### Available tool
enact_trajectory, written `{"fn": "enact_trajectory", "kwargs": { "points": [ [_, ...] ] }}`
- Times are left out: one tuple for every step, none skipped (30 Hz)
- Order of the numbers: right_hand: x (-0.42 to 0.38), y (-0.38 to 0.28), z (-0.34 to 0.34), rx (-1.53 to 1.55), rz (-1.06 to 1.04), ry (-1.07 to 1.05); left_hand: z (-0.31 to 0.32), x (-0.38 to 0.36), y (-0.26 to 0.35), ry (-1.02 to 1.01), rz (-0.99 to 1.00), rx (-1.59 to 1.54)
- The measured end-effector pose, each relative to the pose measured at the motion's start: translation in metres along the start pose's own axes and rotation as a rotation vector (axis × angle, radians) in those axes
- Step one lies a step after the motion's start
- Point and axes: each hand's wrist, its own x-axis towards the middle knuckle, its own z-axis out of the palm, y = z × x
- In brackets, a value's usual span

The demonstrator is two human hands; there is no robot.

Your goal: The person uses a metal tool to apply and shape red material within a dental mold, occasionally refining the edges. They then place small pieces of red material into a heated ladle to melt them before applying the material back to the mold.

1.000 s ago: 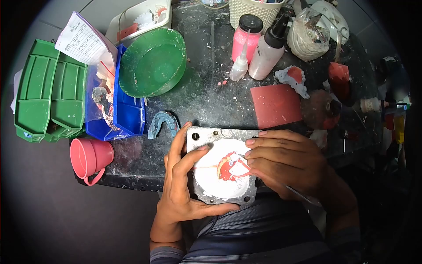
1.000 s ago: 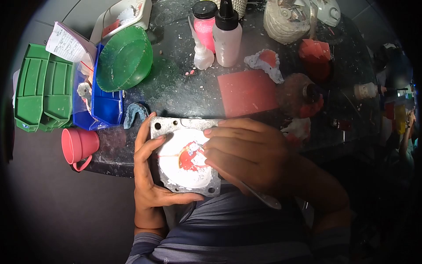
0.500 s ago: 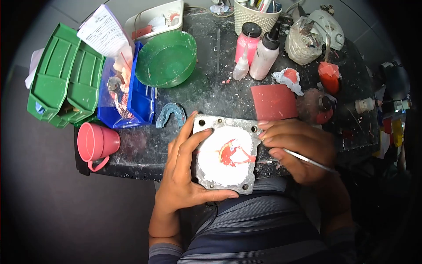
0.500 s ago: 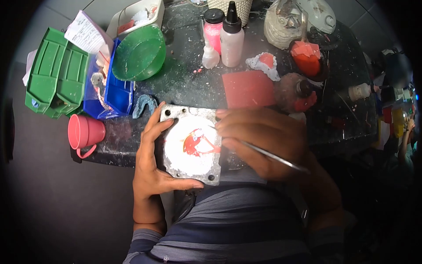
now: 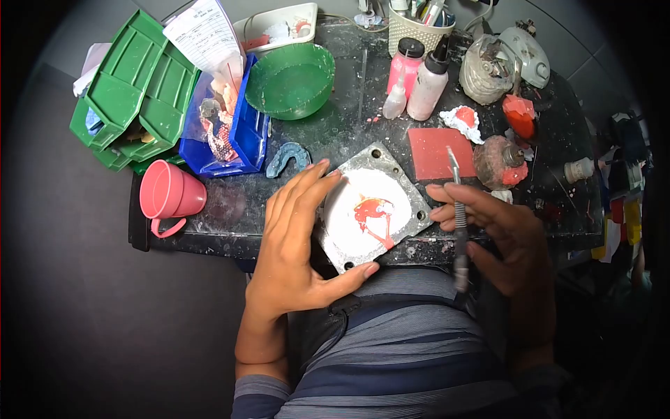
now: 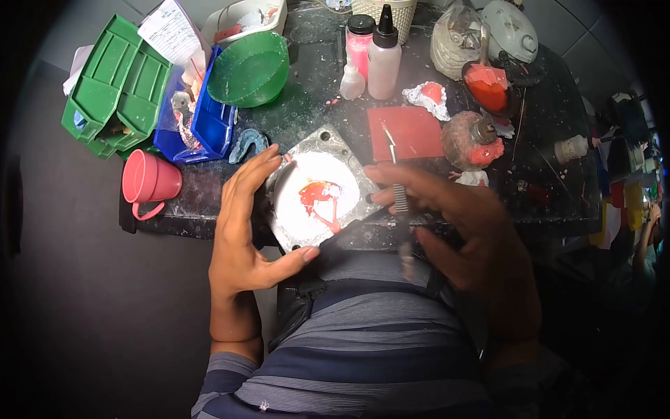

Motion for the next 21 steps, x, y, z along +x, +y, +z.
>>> {"fn": "enact_trajectory", "kwargs": {
  "points": [
    [-0.001,-0.001,-0.005,0.016,0.01,-0.1,0.003,0.002,0.004,0.017,-0.008,0.052],
    [-0.002,0.001,-0.005,0.015,0.007,-0.102,0.006,0.004,0.007,0.005,0.002,0.04],
    [-0.002,0.005,-0.003,0.21,0.012,-0.058,0.009,0.005,0.009,0.009,0.002,0.042],
    [-0.003,0.009,-0.002,0.404,0.017,-0.013,0.012,0.007,0.01,0.006,-0.01,0.047],
    [-0.004,0.013,-0.003,0.404,0.015,-0.017,0.015,0.007,0.011,0.002,-0.023,0.052],
    [-0.005,0.016,-0.004,0.417,0.085,0.001,0.017,0.007,0.012,0.008,-0.031,0.053],
    [-0.006,0.018,-0.005,0.431,0.156,0.02,0.018,0.008,0.013,0.009,-0.031,0.055],
    [-0.003,0.011,0.0,0.337,0.202,0.061,0.019,0.008,0.013,0.003,-0.054,0.045],
    [-0.001,0.01,0.002,0.338,0.201,0.06,0.019,0.008,0.014,-0.004,-0.076,0.034],
    [0.001,0.011,0.004,0.152,0.095,0.045,0.019,0.008,0.013,-0.006,-0.076,0.035],
    [0.003,0.011,0.007,-0.035,-0.009,0.03,0.019,0.007,0.012,-0.004,-0.073,0.035],
    [0.004,0.012,0.013,-0.034,-0.007,0.03,0.019,0.006,0.011,-0.003,-0.072,0.034],
    [0.004,0.012,0.021,-0.071,0.016,0.093,0.02,0.006,0.011,-0.005,-0.074,0.033],
    [0.004,0.012,0.025,-0.108,0.037,0.155,0.021,0.005,0.01,0.004,-0.065,0.042],
    [0.005,0.011,0.026,-0.107,0.039,0.153,0.022,0.004,0.01,0.012,-0.056,0.051],
    [0.006,0.009,0.025,-0.219,0.005,0.134,0.022,0.004,0.01,0.012,-0.057,0.05],
    [0.007,0.008,0.025,-0.333,-0.029,0.115,0.023,0.005,0.01,0.025,-0.054,0.058],
    [0.01,0.011,0.026,-0.335,-0.028,0.115,0.025,0.006,0.011,0.037,-0.05,0.065],
    [0.012,0.017,0.028,-0.415,-0.141,0.115,0.026,0.006,0.012,0.038,-0.049,0.062],
    [0.014,0.02,0.029,-0.494,-0.256,0.114,0.028,0.007,0.013,0.051,-0.068,0.071],
    [0.015,0.02,0.03,-0.497,-0.255,0.113,0.03,0.007,0.014,0.064,-0.088,0.08]
  ]
}}
